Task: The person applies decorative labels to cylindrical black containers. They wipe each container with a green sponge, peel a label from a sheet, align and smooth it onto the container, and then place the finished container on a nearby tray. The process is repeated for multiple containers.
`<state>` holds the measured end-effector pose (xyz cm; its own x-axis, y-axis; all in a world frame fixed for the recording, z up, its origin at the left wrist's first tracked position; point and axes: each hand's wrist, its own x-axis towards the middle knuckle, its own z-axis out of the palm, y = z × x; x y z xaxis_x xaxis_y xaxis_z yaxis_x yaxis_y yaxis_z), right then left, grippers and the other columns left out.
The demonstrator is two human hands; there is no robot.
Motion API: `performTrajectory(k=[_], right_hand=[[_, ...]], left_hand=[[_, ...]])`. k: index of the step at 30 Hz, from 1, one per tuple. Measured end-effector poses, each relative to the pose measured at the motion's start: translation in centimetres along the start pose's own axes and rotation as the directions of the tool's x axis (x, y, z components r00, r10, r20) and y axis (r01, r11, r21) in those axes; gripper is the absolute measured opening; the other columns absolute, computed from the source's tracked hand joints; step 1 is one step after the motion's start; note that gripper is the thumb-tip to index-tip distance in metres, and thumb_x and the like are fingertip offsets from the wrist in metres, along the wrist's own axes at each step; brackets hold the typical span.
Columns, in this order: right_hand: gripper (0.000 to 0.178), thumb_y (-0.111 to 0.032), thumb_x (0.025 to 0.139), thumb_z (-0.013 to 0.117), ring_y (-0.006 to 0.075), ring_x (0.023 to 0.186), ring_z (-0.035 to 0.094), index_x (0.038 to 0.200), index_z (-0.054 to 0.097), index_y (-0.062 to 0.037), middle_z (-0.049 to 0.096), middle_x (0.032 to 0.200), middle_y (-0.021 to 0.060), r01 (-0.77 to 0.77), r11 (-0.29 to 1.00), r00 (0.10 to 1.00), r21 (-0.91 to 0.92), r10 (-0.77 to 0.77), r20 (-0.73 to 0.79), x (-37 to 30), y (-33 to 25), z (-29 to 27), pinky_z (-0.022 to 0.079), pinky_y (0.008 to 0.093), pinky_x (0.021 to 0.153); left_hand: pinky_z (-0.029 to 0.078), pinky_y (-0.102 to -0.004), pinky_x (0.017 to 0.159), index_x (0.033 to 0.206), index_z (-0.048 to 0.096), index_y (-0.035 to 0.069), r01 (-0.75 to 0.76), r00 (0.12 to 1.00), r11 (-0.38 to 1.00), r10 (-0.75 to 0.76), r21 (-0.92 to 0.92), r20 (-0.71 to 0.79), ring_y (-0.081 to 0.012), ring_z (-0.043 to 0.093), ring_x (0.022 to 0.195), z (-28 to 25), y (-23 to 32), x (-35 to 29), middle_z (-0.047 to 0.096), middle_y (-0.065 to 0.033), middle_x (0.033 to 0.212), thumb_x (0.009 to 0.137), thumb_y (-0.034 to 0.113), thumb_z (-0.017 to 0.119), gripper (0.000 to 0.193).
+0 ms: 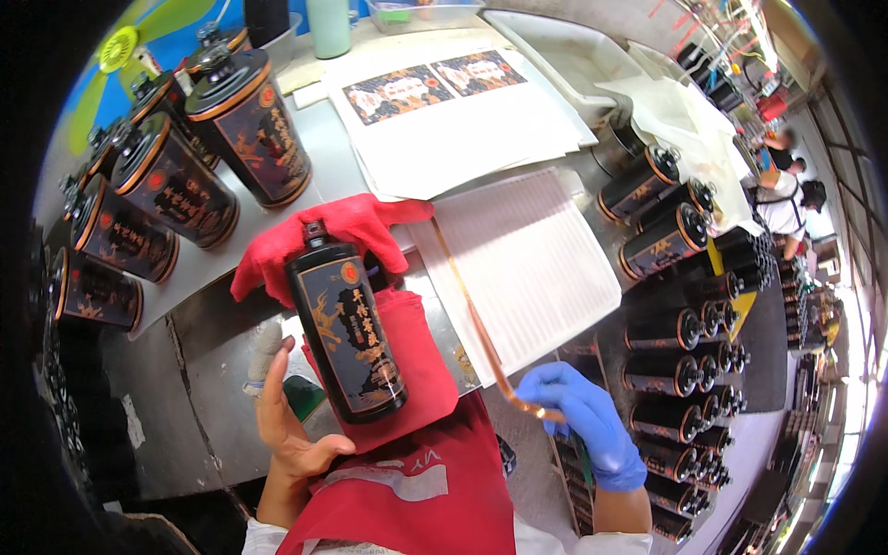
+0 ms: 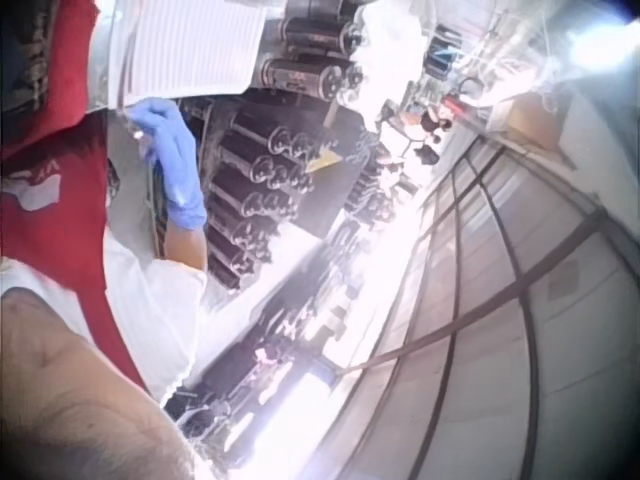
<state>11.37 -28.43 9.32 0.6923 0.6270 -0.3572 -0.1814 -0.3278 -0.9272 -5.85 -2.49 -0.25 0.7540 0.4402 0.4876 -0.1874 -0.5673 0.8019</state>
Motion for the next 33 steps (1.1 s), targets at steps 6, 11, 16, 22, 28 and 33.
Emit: performTrajectory(k=[6,11,16,22,28,33], right_hand=[[0.045,-0.037,0.075,0.056,0.0117,0.063,0.053,0.085,0.069,0.0045,0.062,0.086,0.0150,0.070,0.993,0.892,0.094,-0.105,0.440,2.6,-5.7,0.6,0.039,0.0208,0.054],[0.014,0.003,0.065,0.076,0.0133,0.071,0.059,0.074,0.066,0.0012,0.064,0.078,0.0085,0.176,0.983,0.807,-0.042,-0.120,0.578,5.1,-8.9,1.6,0.044,0.0230,0.062],[0.012,0.006,0.064,0.073,0.0162,0.068,0.062,0.070,0.063,0.0042,0.064,0.073,0.0118,0.091,0.996,0.894,0.005,-0.084,0.441,7.2,-9.1,-0.4,0.047,0.0247,0.061],[0.011,-0.008,0.070,0.068,0.0027,0.050,0.048,0.074,0.061,-0.0011,0.058,0.062,0.0010,0.082,0.981,0.978,-0.176,-0.045,0.206,12.9,-7.4,-1.2,0.034,0.0160,0.045],[0.011,-0.011,0.074,0.066,0.0031,0.047,0.043,0.077,0.059,-0.0023,0.050,0.058,-0.0015,-0.019,0.998,0.992,-0.054,0.025,0.122,17.2,-5.4,-1.4,0.030,0.0178,0.042],[0.012,-0.012,0.075,0.065,0.0036,0.045,0.040,0.076,0.058,-0.0019,0.047,0.056,-0.0017,-0.039,0.999,0.995,-0.036,0.042,0.087,18.8,-4.8,-1.7,0.030,0.0182,0.042]], left_hand=[[0.041,-0.0349,0.085,0.122,0.053,0.000,0.141,0.922,0.924,0.008,-0.356,0.387,-0.0260,0.053,0.097,1.8,4.8,6.6,0.056,-0.0175,0.109,0.090,0.037,0.054,0.049],[0.040,-0.0276,0.069,0.091,0.063,0.001,0.619,0.691,0.434,0.096,-0.655,0.717,-0.0143,0.050,0.072,4.4,5.5,7.3,0.056,-0.0054,0.078,0.096,0.028,0.047,0.032],[0.040,-0.0231,0.064,0.083,0.063,0.002,0.616,0.741,0.636,-0.269,-0.464,0.615,-0.0066,0.050,0.070,-1.7,5.2,6.8,0.057,-0.0002,0.072,0.087,0.018,0.063,0.017],[0.045,-0.0235,0.068,0.084,0.068,-0.001,0.522,0.850,0.783,-0.511,-0.338,0.129,-0.0080,0.057,0.073,-4.8,1.9,6.9,0.065,-0.0037,0.078,0.081,0.009,0.068,0.010],[0.042,-0.0208,0.065,0.086,0.067,-0.002,0.485,0.731,0.560,-0.682,-0.672,-0.041,-0.0084,0.056,0.073,-2.7,-0.6,8.2,0.064,-0.0054,0.082,0.078,0.000,0.067,0.008],[0.041,-0.0224,0.063,0.084,0.066,0.000,0.403,0.736,0.558,-0.668,-0.725,-0.106,-0.0082,0.053,0.071,-1.0,-2.6,8.7,0.061,-0.0034,0.079,0.078,0.000,0.067,0.006]])
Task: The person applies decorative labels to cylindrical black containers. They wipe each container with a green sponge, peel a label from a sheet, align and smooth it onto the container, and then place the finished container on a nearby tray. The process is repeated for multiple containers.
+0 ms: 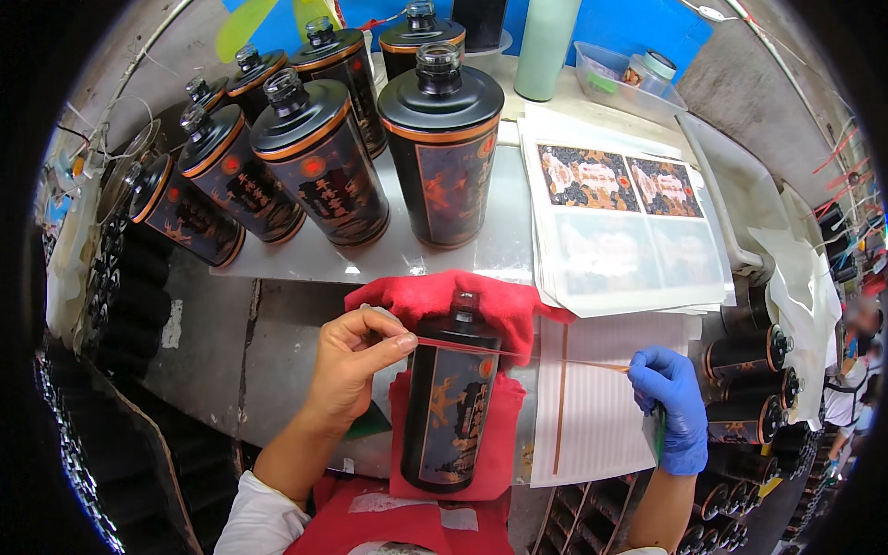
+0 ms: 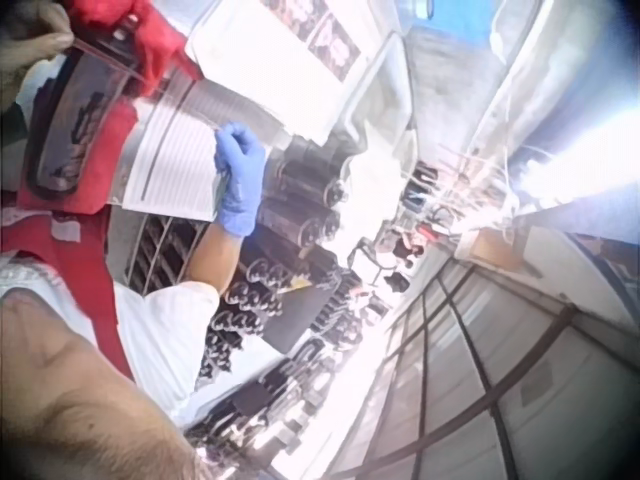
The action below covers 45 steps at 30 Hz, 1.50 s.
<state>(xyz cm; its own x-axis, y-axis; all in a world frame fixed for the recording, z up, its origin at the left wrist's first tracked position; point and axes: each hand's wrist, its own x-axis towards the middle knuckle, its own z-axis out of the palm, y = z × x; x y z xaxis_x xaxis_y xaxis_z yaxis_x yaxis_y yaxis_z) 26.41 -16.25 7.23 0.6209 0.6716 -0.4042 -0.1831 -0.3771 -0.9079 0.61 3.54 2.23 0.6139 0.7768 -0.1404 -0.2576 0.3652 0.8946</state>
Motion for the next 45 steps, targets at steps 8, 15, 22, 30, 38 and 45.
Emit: performTrajectory(k=[8,15,22,30,38,45], right_hand=[[0.011,-0.009,0.075,0.064,0.0035,0.045,0.037,0.075,0.057,-0.0011,0.045,0.056,-0.0022,-0.020,0.999,1.000,0.037,0.021,-0.012,1.5,1.1,-1.0,0.028,0.0181,0.042],[0.009,-0.006,0.072,0.064,0.0033,0.045,0.038,0.074,0.057,0.0004,0.047,0.056,-0.0012,0.022,0.994,1.000,0.111,-0.022,0.000,1.4,0.7,-1.8,0.029,0.0173,0.042],[0.012,-0.006,0.070,0.067,0.0037,0.045,0.041,0.075,0.058,-0.0001,0.050,0.058,0.0001,0.040,0.997,0.999,0.071,-0.038,-0.024,1.5,1.3,-2.3,0.031,0.0170,0.042],[0.014,-0.008,0.070,0.070,0.0043,0.044,0.043,0.075,0.059,-0.0007,0.051,0.058,0.0004,0.039,0.998,0.999,0.047,-0.038,-0.025,2.0,1.6,-2.6,0.032,0.0174,0.042],[0.010,-0.004,0.072,0.063,0.0030,0.045,0.036,0.076,0.055,0.0004,0.046,0.061,-0.0017,0.056,0.998,0.998,0.008,-0.056,-0.036,2.0,1.4,-1.8,0.027,0.0170,0.041],[0.011,-0.005,0.070,0.066,0.0045,0.045,0.042,0.075,0.058,0.0001,0.050,0.057,0.0002,0.035,0.997,0.999,0.063,-0.033,-0.034,2.2,1.8,-1.7,0.031,0.0171,0.044]], left_hand=[[0.047,-0.0222,0.071,0.088,0.067,-0.002,0.025,1.000,0.999,-0.025,-0.044,0.013,-0.0082,0.058,0.078,-0.2,-1.2,0.5,0.063,-0.0028,0.084,0.082,-0.001,0.065,0.007],[0.044,-0.0275,0.057,0.083,0.067,0.002,-0.682,0.691,0.418,0.637,0.600,0.342,-0.0206,0.056,0.064,-0.6,0.3,0.9,0.062,-0.0116,0.082,0.068,0.000,0.073,0.016],[0.048,-0.0297,0.058,0.085,0.068,0.001,-0.874,0.180,-0.274,0.585,0.402,0.791,-0.0201,0.052,0.066,-2.7,0.5,3.8,0.057,-0.0065,0.079,0.057,0.005,0.065,0.028],[0.050,-0.0294,0.059,0.083,0.068,0.000,-0.836,0.107,-0.406,0.538,0.369,0.836,-0.0189,0.052,0.067,-3.2,-0.2,4.3,0.058,-0.0054,0.079,0.055,0.008,0.062,0.030],[0.050,-0.0297,0.057,0.084,0.068,0.000,-0.813,0.127,-0.420,0.549,0.403,0.826,-0.0194,0.053,0.068,-3.6,-0.3,4.3,0.059,-0.0057,0.076,0.055,0.004,0.063,0.030],[0.047,-0.0328,0.076,0.099,0.063,-0.001,-0.575,0.693,0.383,0.698,0.723,0.181,-0.0230,0.055,0.083,-2.3,-2.5,1.1,0.060,-0.0105,0.089,0.070,0.005,0.071,0.030]])
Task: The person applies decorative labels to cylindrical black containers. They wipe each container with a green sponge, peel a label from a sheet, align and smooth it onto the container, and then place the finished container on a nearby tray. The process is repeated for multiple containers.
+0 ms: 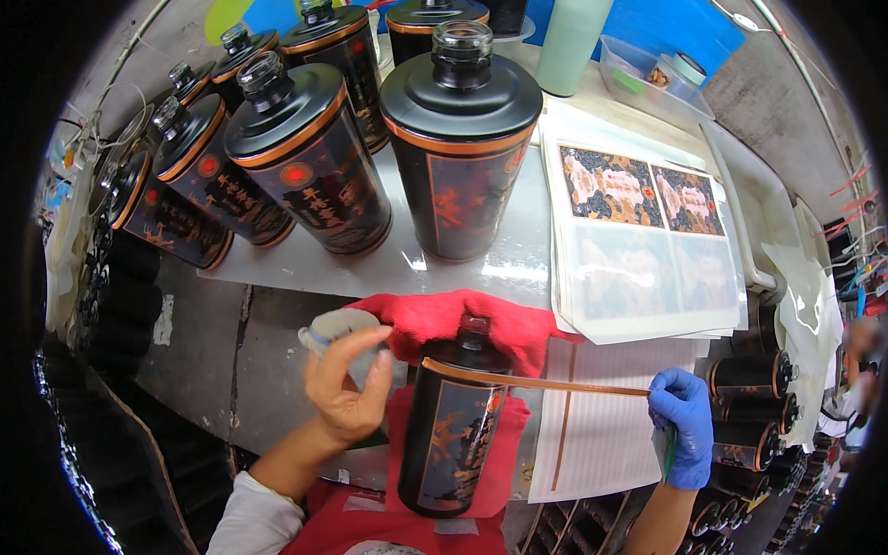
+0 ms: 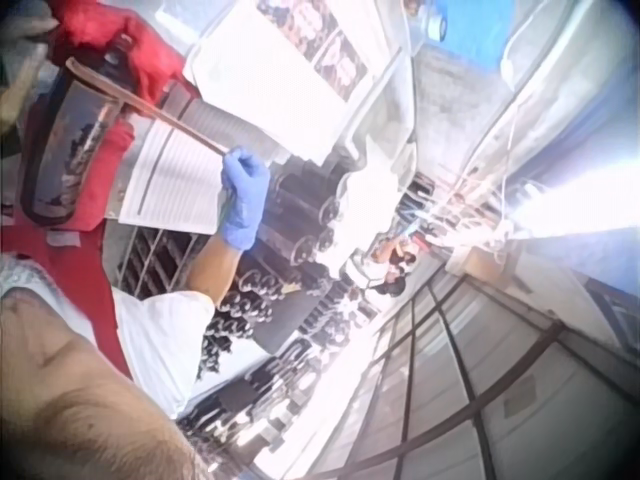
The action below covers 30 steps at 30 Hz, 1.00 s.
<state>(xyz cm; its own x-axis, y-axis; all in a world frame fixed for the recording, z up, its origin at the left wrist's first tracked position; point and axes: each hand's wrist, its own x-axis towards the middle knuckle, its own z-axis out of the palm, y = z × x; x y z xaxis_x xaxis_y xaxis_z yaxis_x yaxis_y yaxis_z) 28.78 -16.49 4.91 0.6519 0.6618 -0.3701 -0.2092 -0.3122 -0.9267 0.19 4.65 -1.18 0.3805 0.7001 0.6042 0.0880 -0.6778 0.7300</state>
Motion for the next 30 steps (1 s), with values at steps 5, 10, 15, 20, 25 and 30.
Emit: performTrajectory(k=[5,10,15,20,25,30], right_hand=[[0.009,-0.003,0.071,0.064,0.0046,0.046,0.041,0.076,0.058,0.0011,0.050,0.057,0.0003,-0.005,1.000,1.000,0.029,0.005,0.013,0.1,0.3,0.2,0.031,0.0177,0.043],[0.009,-0.003,0.072,0.064,0.0050,0.045,0.041,0.077,0.058,0.0014,0.050,0.057,0.0008,-0.013,0.999,0.999,0.035,0.012,0.037,0.3,0.8,0.0,0.031,0.0177,0.043],[0.008,-0.003,0.072,0.063,0.0053,0.045,0.041,0.078,0.058,0.0014,0.051,0.058,0.0011,-0.016,0.999,0.999,0.051,0.014,0.030,0.5,1.1,0.1,0.031,0.0179,0.043],[0.008,-0.002,0.073,0.062,0.0052,0.046,0.041,0.079,0.058,0.0012,0.050,0.058,0.0010,-0.023,0.998,0.999,0.055,0.022,0.031,0.6,1.2,0.0,0.031,0.0180,0.043],[0.012,-0.008,0.077,0.065,0.0028,0.046,0.038,0.081,0.055,-0.0019,0.047,0.063,-0.0019,-0.016,1.000,0.998,0.010,0.015,0.061,0.8,1.7,0.0,0.028,0.0167,0.040],[0.011,-0.009,0.077,0.064,0.0027,0.046,0.037,0.081,0.055,-0.0027,0.045,0.060,-0.0029,-0.009,1.000,0.998,0.027,0.008,0.060,0.8,2.0,0.2,0.028,0.0166,0.041]], left_hand=[[0.036,-0.0310,0.095,0.127,0.035,0.000,0.427,0.865,0.681,-0.499,-0.595,0.048,-0.0176,0.044,0.108,3.2,2.2,-0.7,0.044,-0.0106,0.117,0.077,0.007,0.072,0.062],[0.035,-0.0306,0.097,0.126,0.035,0.001,0.466,0.833,0.644,-0.550,-0.607,0.057,-0.0171,0.043,0.109,4.0,2.2,-0.6,0.042,-0.0096,0.118,0.081,0.006,0.067,0.056],[0.038,-0.0282,0.092,0.125,0.036,0.001,0.476,0.795,0.550,-0.603,-0.687,0.069,-0.0159,0.046,0.105,4.0,2.2,-0.5,0.043,-0.0089,0.114,0.082,0.007,0.067,0.053],[0.039,-0.0279,0.092,0.124,0.036,0.001,0.444,0.838,0.636,-0.543,-0.631,0.043,-0.0156,0.046,0.104,4.2,2.4,-0.5,0.043,-0.0089,0.115,0.084,0.006,0.066,0.050],[0.036,-0.0294,0.096,0.125,0.035,0.003,0.483,0.818,0.622,-0.571,-0.616,0.064,-0.0148,0.043,0.110,4.3,2.0,-0.9,0.038,-0.0084,0.121,0.084,0.001,0.062,0.049],[0.033,-0.0301,0.098,0.125,0.038,0.002,0.474,0.836,0.718,-0.549,-0.510,0.004,-0.0149,0.041,0.112,4.4,1.6,-1.4,0.040,-0.0100,0.121,0.087,0.002,0.057,0.043]])
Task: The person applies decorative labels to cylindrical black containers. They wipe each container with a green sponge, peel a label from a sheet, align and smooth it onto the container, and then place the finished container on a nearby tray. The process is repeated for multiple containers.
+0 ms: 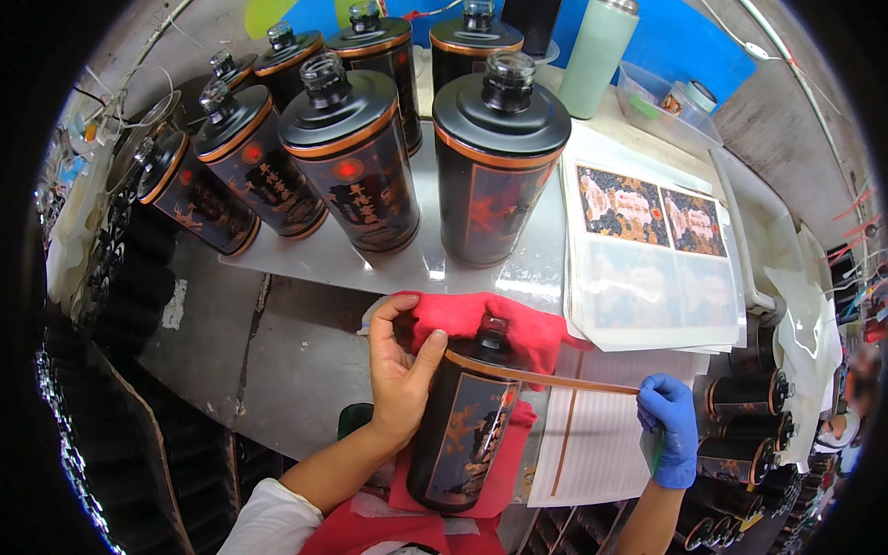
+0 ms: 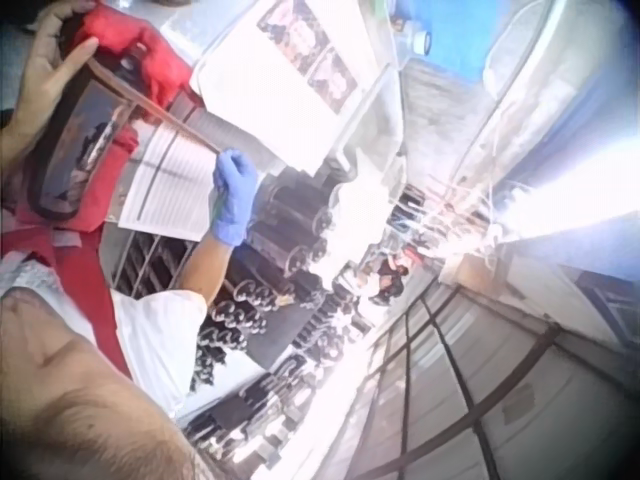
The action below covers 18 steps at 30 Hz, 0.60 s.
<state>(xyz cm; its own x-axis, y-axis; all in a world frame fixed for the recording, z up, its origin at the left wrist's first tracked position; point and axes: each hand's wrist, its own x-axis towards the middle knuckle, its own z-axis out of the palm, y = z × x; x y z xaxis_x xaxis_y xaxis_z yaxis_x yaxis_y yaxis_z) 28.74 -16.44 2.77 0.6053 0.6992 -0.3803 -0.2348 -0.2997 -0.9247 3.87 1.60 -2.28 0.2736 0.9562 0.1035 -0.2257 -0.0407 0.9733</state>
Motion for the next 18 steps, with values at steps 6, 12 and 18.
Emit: performTrajectory(k=[6,12,18], right_hand=[[0.011,-0.011,0.077,0.065,0.0040,0.046,0.040,0.079,0.059,-0.0031,0.048,0.059,-0.0023,-0.009,0.997,0.999,-0.080,0.006,-0.039,0.0,-0.7,0.4,0.030,0.0174,0.043],[0.013,-0.014,0.078,0.067,0.0044,0.046,0.041,0.076,0.060,-0.0032,0.049,0.057,-0.0017,-0.001,0.997,1.000,-0.083,0.003,0.021,0.4,-0.2,-0.2,0.031,0.0180,0.043],[0.013,-0.014,0.078,0.066,0.0045,0.045,0.041,0.075,0.060,-0.0033,0.048,0.057,-0.0016,-0.003,0.998,0.999,-0.058,0.005,0.039,0.8,0.2,-0.4,0.030,0.0181,0.042]], left_hand=[[0.016,-0.0506,0.103,0.136,0.028,-0.011,-0.432,0.887,0.729,0.237,0.531,0.396,-0.0406,0.034,0.124,-1.8,5.2,-3.8,0.033,-0.0295,0.137,0.082,0.034,0.064,0.079],[0.004,-0.0577,0.106,0.138,0.009,-0.015,-0.360,0.896,0.726,0.096,0.586,0.433,-0.0491,0.017,0.133,-0.5,4.8,-4.9,0.018,-0.0418,0.138,0.083,0.037,0.063,0.093],[0.020,-0.0733,0.088,0.142,0.019,-0.005,-0.492,0.854,0.476,0.099,0.729,0.511,-0.0545,0.025,0.127,1.5,6.9,-5.7,0.051,-0.0318,0.114,0.082,0.021,0.061,0.077]])
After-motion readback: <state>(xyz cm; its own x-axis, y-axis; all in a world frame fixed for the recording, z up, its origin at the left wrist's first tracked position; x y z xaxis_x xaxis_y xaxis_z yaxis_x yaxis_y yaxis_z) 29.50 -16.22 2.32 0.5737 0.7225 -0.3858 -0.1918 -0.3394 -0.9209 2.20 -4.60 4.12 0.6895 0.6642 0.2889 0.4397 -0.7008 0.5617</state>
